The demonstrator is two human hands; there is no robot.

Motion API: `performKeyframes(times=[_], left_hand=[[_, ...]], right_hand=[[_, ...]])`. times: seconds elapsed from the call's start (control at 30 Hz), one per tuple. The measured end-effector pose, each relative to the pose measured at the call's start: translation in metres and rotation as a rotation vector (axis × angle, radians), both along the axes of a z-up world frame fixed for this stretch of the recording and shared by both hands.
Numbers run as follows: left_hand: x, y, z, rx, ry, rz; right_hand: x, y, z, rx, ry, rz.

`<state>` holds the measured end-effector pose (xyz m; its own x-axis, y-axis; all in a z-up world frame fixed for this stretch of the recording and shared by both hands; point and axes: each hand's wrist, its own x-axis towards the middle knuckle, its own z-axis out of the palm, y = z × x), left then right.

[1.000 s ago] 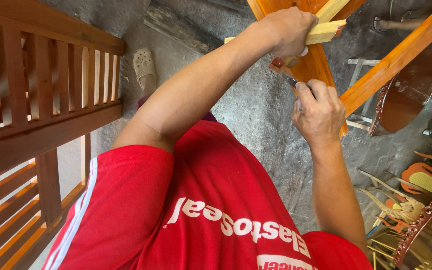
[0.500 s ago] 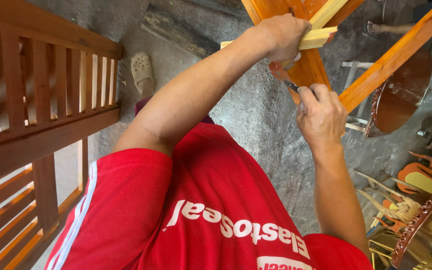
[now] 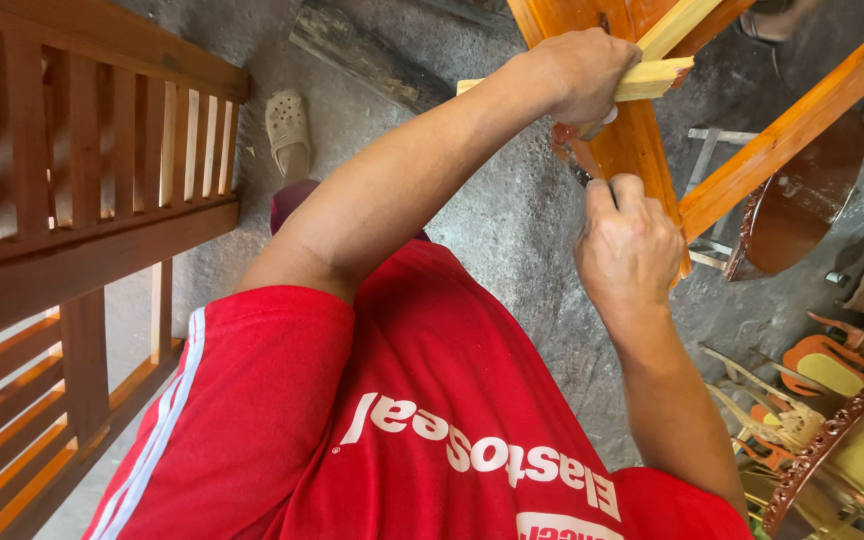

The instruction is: The person applies reddish-brown wood glue to the ends of thin wooden slats and joins them to a larger wooden frame. They use a hammer to tap the slats into place and a chisel to scrape excess glue from the joints.

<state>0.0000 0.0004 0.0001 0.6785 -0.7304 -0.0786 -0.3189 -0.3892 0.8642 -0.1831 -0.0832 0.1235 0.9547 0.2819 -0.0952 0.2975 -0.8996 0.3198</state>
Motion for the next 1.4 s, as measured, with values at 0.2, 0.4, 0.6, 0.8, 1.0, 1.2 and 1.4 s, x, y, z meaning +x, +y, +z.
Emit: performKeyframes(times=[0.2, 0.4, 0.6, 0.8, 1.0, 1.2, 1.4], left_hand=[[0.004, -0.002, 0.002, 0.03, 0.045, -0.041], [0.001, -0.002, -0.004, -0.028, -0.006, 0.011], [0.001, 0.013, 0.013, 0.006, 0.041, -0.021], [-0.003, 0.107, 0.053, -0.395, -0.061, 0.252], [-0.012, 0.263, 0.058, -0.165, 0.27, 0.627], [-0.016, 0.346, 0.045, -0.442, 0.348, 0.802], [-0.011, 0.36, 0.022, -0.46, 0.475, 0.894]], right_hand=[[0.011, 0.005, 0.006, 0.044, -0.057, 0.053], [0.003, 0.003, 0.002, 0.023, -0.007, 0.024], [-0.003, -0.001, 0.013, -0.06, 0.06, -0.086], [0.027, -0.023, 0.065, 0.275, -0.072, -0.17], [0.157, 0.015, 0.035, 1.12, 0.085, -0.468], [0.336, 0.118, -0.034, 1.342, 0.068, -0.247], [0.404, 0.163, -0.079, 1.225, -0.071, -0.243]])
